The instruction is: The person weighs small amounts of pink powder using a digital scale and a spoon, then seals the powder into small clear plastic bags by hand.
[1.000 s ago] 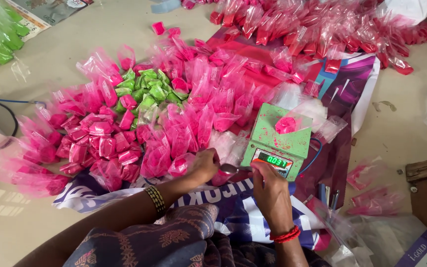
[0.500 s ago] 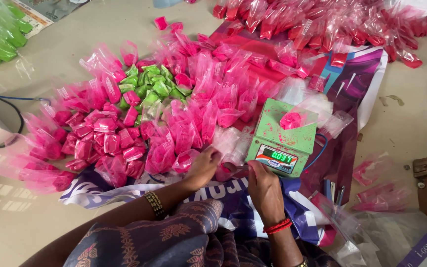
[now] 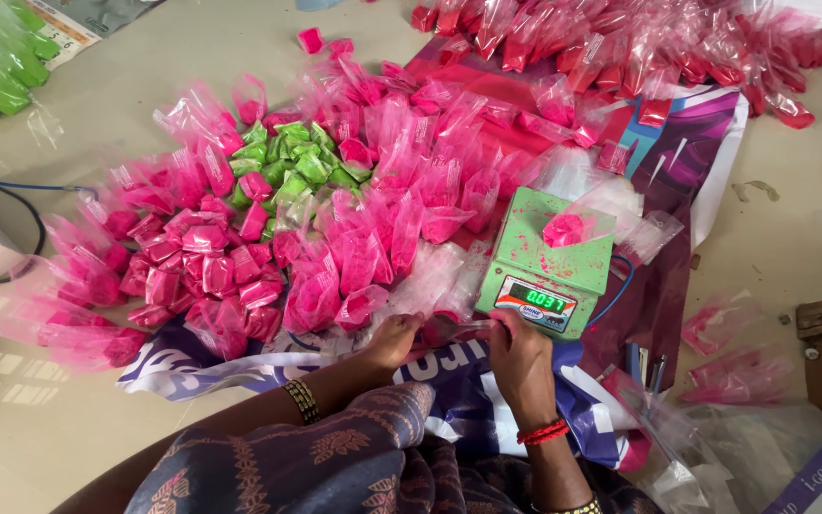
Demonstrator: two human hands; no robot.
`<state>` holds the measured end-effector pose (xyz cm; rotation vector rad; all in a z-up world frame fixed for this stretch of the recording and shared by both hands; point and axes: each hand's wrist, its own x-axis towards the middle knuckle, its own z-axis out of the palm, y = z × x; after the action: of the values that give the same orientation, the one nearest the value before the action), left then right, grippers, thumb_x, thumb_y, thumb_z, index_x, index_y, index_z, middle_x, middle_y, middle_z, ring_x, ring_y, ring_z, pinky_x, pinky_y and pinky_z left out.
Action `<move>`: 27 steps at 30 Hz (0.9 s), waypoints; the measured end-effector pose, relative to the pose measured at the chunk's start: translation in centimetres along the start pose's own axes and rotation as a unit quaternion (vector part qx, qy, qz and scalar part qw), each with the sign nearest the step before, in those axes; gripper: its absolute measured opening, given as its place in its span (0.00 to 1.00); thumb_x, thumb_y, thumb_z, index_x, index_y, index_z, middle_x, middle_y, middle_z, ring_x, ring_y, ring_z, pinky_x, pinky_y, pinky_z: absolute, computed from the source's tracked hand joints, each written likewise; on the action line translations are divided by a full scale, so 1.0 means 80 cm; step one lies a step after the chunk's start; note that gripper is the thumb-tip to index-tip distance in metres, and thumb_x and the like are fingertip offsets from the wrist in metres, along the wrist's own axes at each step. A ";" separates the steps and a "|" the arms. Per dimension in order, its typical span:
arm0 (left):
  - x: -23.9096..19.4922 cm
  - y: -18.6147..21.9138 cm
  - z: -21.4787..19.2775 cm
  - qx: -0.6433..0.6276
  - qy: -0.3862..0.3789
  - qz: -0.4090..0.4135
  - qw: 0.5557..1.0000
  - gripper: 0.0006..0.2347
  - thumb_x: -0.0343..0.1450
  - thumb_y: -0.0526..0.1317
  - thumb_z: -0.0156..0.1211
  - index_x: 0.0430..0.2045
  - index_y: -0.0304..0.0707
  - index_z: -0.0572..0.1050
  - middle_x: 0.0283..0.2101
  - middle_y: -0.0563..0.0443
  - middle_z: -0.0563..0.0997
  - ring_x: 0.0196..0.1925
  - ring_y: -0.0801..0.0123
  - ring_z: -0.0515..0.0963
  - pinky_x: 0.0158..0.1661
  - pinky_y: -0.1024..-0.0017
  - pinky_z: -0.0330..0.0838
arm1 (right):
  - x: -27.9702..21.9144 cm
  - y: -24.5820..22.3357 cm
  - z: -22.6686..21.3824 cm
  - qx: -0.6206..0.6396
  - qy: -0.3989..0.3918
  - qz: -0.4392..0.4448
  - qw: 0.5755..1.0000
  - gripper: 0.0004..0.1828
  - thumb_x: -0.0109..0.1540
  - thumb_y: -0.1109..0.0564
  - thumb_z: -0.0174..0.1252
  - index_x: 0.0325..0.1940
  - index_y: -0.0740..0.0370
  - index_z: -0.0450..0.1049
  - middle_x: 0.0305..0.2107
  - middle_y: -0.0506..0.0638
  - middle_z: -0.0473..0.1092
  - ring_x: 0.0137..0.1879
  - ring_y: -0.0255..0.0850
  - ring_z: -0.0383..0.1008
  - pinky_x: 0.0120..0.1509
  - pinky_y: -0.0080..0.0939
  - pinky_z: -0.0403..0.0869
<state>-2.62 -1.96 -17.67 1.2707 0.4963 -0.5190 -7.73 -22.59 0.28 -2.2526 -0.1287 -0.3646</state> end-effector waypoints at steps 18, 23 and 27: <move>0.001 -0.002 -0.004 0.010 -0.002 0.004 1.000 0.18 0.76 0.50 0.51 0.46 0.30 0.75 0.45 0.43 0.81 0.41 0.61 0.83 0.44 0.63 0.81 | 0.001 0.018 -0.007 0.020 0.006 0.050 0.999 0.08 0.64 0.60 0.59 0.44 0.64 0.79 0.26 0.58 0.79 0.31 0.44 0.83 0.35 0.42 0.76; 0.006 -0.002 -0.010 0.019 -0.014 0.017 1.000 0.20 0.76 0.52 0.51 0.49 0.30 0.73 0.49 0.44 0.80 0.45 0.58 0.83 0.47 0.62 0.80 | 0.004 0.023 -0.025 0.086 0.019 0.122 0.989 0.09 0.65 0.59 0.58 0.46 0.66 0.79 0.28 0.56 0.81 0.34 0.37 0.84 0.36 0.36 0.78; 0.006 0.001 -0.014 0.025 -0.016 0.018 0.999 0.21 0.75 0.52 0.52 0.51 0.30 0.72 0.50 0.46 0.77 0.48 0.56 0.82 0.48 0.60 0.80 | 0.006 0.029 -0.031 0.144 0.022 0.186 0.972 0.10 0.66 0.61 0.56 0.45 0.71 0.77 0.30 0.58 0.81 0.36 0.39 0.84 0.39 0.35 0.78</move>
<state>-2.27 -0.89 -18.19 1.3136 0.4353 -0.5245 -7.34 -26.02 0.25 -1.9281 0.2490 -0.1793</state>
